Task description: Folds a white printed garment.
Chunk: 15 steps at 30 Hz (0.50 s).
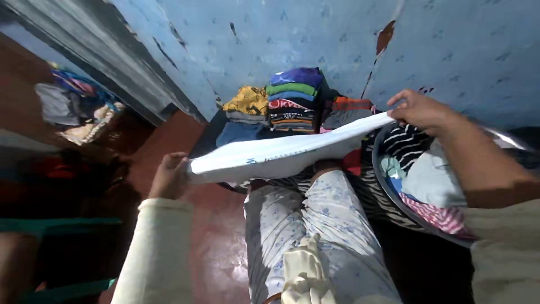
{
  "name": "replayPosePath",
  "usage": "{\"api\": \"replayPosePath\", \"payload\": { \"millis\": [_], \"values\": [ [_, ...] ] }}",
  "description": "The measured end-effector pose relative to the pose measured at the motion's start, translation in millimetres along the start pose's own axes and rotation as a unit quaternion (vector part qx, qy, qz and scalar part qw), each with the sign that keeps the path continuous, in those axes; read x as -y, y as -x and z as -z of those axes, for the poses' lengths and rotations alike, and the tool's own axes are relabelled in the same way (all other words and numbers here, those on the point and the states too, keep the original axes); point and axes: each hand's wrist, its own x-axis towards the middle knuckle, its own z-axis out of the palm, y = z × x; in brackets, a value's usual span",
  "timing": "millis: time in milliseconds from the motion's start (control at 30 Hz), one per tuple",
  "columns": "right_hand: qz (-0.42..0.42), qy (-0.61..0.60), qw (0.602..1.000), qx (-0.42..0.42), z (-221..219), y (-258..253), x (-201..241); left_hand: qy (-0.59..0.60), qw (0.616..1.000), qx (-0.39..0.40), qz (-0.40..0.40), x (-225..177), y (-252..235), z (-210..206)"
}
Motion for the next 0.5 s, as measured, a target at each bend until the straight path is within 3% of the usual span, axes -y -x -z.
{"api": "replayPosePath", "payload": {
  "millis": [67, 167, 367, 500],
  "values": [
    [0.014, -0.005, 1.000, -0.003, 8, 15, 6, -0.006, 1.000, 0.014, 0.001, -4, 11, 11],
    [0.019, -0.010, 0.999, 0.029, 8, 48, -22, -0.011, 0.999, 0.042, 0.033, 7, 57, 15],
    [-0.102, 0.028, 0.974, 0.200, -43, 119, -145, -0.062, 0.972, 0.165, 0.154, 115, 144, -4],
    [-0.187, 0.009, 0.962, 0.200, -70, 140, -173, -0.060, 0.964, 0.172, 0.196, 142, 173, -15]
  ]
}}
